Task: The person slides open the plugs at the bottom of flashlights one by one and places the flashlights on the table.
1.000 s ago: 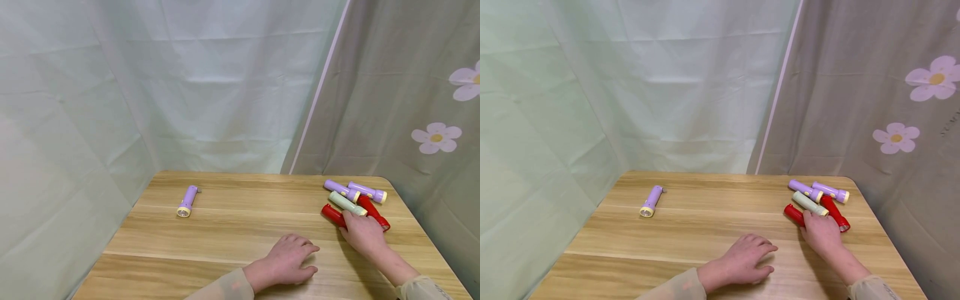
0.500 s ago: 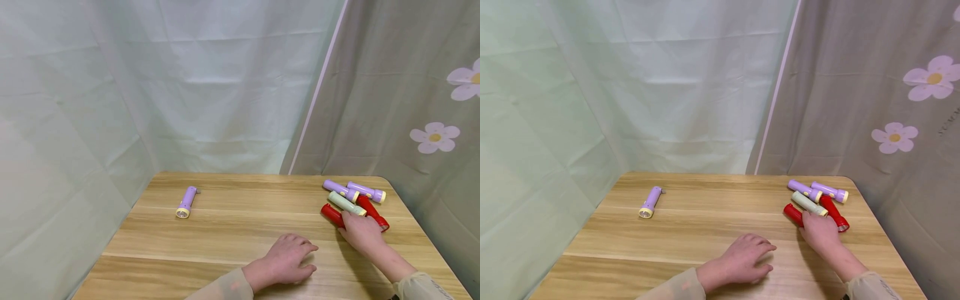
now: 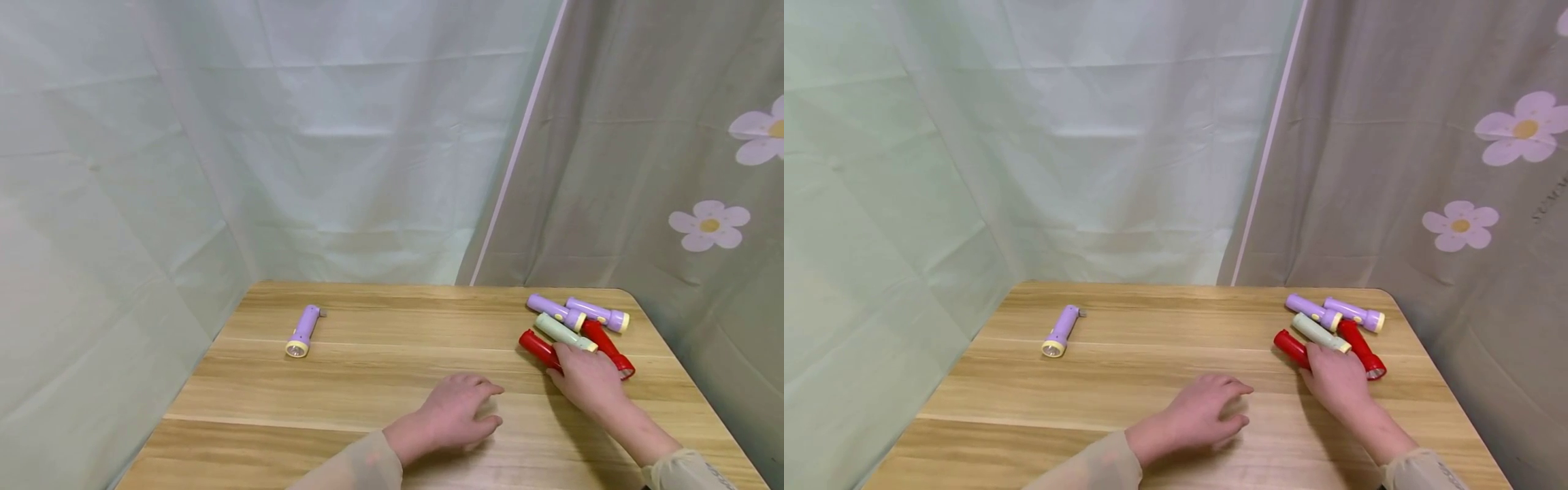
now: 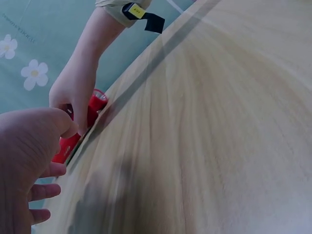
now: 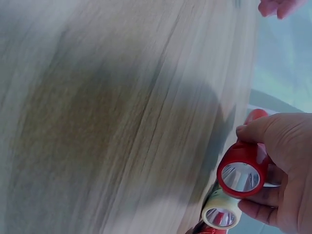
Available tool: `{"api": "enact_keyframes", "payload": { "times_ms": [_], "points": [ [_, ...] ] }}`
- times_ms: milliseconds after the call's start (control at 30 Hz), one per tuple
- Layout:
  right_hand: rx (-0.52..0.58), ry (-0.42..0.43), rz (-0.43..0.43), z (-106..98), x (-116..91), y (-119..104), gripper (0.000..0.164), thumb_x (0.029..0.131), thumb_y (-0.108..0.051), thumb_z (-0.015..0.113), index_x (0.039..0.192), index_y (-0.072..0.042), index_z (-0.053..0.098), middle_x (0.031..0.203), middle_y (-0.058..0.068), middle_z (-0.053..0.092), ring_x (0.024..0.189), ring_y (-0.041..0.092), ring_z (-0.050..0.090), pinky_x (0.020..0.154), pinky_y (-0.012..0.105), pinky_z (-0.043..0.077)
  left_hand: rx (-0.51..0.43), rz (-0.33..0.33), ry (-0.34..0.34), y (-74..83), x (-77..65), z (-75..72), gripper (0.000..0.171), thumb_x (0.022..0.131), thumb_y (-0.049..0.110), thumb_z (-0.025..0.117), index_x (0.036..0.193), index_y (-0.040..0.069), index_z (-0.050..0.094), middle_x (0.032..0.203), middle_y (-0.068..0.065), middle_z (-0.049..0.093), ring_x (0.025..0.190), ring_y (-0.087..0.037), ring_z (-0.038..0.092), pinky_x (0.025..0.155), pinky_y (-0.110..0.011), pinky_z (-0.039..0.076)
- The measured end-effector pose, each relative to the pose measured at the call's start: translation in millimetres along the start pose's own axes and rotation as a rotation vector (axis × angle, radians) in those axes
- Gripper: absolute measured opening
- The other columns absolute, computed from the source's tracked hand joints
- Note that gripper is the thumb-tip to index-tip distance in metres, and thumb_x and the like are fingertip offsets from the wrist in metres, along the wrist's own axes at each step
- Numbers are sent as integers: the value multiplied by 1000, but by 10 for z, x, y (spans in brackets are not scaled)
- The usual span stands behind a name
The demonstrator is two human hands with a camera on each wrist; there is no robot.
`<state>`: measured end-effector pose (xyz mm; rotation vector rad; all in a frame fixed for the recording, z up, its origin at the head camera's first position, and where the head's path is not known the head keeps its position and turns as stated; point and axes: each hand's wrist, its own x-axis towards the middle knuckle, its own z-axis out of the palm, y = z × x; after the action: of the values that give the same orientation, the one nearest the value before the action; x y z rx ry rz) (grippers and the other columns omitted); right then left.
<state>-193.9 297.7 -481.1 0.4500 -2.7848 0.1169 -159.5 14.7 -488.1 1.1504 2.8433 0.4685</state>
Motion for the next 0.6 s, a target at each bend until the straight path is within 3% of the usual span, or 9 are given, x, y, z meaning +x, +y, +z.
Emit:
{"api": "enact_keyframes", "payload": {
  "times_ms": [400, 600],
  "points": [
    [81, 2, 33, -58, 75, -147, 29, 82, -25, 82, 92, -10, 59, 64, -5, 47, 54, 17, 44, 49, 37, 36, -52, -39, 68, -142, -41, -52, 50, 100, 49, 57, 144, 26, 58, 141, 6, 59, 132, -17, 52, 110, -40, 40],
    [110, 5, 42, -73, 99, -244, 35, 83, -28, 79, 108, -6, 65, 71, -4, 53, 57, 17, 45, 49, 36, 36, -105, -72, 87, -206, -59, -104, 49, 100, 47, 59, 143, 24, 59, 138, 5, 61, 129, -18, 54, 108, -41, 42]
  ]
}}
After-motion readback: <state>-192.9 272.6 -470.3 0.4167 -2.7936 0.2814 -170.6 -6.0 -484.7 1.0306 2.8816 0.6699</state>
